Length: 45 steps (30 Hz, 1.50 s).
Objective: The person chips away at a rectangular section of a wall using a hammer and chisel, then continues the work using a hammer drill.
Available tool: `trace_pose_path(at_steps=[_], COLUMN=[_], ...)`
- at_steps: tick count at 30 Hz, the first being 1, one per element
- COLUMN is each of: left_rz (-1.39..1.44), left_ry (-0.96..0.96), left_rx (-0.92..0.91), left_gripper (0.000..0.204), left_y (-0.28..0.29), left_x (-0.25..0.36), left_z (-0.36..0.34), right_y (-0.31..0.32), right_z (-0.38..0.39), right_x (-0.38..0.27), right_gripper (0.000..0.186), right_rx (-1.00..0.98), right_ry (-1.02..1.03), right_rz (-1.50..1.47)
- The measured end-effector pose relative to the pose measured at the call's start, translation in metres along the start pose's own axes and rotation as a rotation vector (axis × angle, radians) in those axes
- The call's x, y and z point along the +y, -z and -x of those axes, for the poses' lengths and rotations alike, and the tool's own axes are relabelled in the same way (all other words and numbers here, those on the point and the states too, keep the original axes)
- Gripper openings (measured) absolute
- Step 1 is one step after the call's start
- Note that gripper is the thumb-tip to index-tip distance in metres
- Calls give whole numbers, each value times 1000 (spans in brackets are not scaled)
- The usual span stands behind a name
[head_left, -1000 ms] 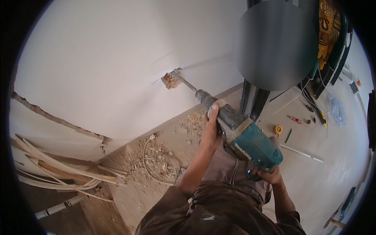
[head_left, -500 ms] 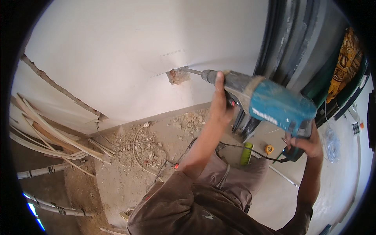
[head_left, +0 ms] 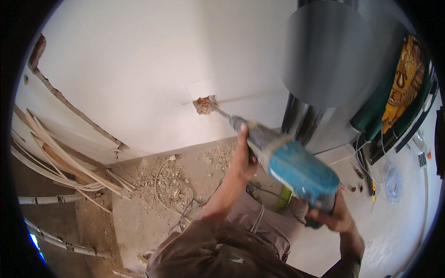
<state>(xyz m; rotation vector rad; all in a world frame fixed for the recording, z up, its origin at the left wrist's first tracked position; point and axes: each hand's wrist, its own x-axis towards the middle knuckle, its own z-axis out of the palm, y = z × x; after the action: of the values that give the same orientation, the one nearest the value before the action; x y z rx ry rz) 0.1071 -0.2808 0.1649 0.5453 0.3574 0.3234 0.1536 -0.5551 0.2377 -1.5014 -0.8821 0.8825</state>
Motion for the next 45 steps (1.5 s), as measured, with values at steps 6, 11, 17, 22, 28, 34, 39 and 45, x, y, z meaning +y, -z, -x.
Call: trace_pose_path(at_steps=[6,11,17,22,28,34,39,45], left_rz=[-144,-124,0,244,389,514,571,554], left_ry=[63,4,35,-52,-100,-145,-136,-137], left_rx=[37,47,-118,-250,-362,-245,-230,-145], left_gripper=[70,66,63,62,60,60,61,61], left_y=[35,51,48,19,3,-8,-17,-19], left_x=[-12,7,23,49,75,95,94,97], left_z=[6,7,-6,-17,-17,-19,-23,-32], right_y=[-51,-87,-83,-70,-74,-77,-64,-59], right_z=[47,28,13,-36,-57,-95,-106,-116], right_x=[83,103,45,-50,-120,-165,-173,-176], right_gripper=[86,74,69,67,82,91,93,93], right_rx=[314,403,512,397,419,361,292,320], right_ry=[-144,-153,-106,2,35,-18,-1,59], right_rz=[-288,-187,0,124,441,671,691,775])
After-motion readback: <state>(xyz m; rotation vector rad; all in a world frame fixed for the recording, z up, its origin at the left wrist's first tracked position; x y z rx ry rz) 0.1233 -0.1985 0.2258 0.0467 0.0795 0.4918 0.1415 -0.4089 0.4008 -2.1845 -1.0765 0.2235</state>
